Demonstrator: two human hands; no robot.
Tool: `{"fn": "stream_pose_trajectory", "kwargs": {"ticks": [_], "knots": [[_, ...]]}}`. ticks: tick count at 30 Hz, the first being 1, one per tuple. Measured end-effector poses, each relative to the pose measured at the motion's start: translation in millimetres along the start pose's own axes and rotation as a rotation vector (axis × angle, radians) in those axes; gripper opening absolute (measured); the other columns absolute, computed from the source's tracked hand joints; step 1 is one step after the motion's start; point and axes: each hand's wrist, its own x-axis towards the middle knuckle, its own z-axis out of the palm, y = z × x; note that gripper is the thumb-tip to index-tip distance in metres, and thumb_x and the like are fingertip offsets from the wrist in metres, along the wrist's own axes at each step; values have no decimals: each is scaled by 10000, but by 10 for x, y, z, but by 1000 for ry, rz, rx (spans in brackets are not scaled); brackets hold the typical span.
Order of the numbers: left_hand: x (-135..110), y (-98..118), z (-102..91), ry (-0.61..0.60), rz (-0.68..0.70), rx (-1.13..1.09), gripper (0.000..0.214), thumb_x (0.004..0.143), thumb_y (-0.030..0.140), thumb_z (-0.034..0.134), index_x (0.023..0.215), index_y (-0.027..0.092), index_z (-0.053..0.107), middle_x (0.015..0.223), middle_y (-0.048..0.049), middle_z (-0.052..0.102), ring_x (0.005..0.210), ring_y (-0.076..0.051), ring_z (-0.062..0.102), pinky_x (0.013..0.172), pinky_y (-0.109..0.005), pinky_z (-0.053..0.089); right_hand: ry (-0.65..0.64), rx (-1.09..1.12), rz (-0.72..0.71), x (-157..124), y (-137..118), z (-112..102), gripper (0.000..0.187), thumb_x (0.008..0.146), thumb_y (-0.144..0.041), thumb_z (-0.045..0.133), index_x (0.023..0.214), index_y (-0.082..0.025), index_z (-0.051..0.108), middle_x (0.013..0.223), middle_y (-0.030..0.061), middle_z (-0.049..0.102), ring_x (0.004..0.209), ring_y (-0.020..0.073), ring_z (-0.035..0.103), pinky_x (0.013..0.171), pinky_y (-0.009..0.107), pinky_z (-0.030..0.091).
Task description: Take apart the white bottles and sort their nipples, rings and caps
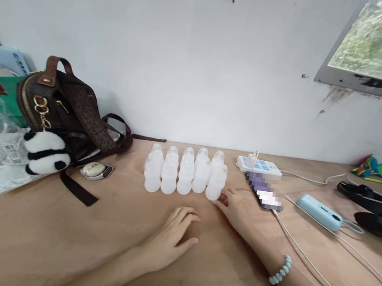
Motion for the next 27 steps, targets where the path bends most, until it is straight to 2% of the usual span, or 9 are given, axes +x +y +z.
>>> {"fn": "stream_pose_trajectory", "kwargs": {"ticks": [12,17,19,23,27], "knots": [[-1,-6,1,-10,27,42,239,925,232,563,1162,253,547,1323,-76,502,1256,-277,432,1082,-472,374,-17,-78,7,98,36,29,136,908,-329,594,875,-197,593,900,48,680,793,190,638,692,284,422],[12,-68,-77,-31,116,98,230,925,240,564,1152,265,543,1316,-67,521,1243,-267,454,1062,-435,388,-34,-116,28,60,33,-49,134,912,-311,567,855,-191,573,762,24,647,692,183,599,623,278,386],[34,-119,-156,-22,127,176,195,934,256,547,1129,257,550,1271,-68,549,1174,-267,497,1014,-430,413,-39,-142,36,38,29,-84,159,915,-299,546,798,-192,556,729,26,630,667,182,577,603,278,360],[91,-261,-344,58,36,358,61,942,239,500,963,214,551,1078,-60,602,1000,-252,555,875,-383,449,-86,-179,-16,-14,-36,-133,214,935,-268,506,733,-200,524,744,37,631,672,177,563,615,283,335],[137,-387,-449,103,-38,409,121,941,226,470,823,207,493,862,-25,614,790,-213,570,688,-308,423,-161,-187,-100,-81,-184,-128,201,952,-220,477,755,-201,508,772,38,636,674,177,565,607,283,320]]}}
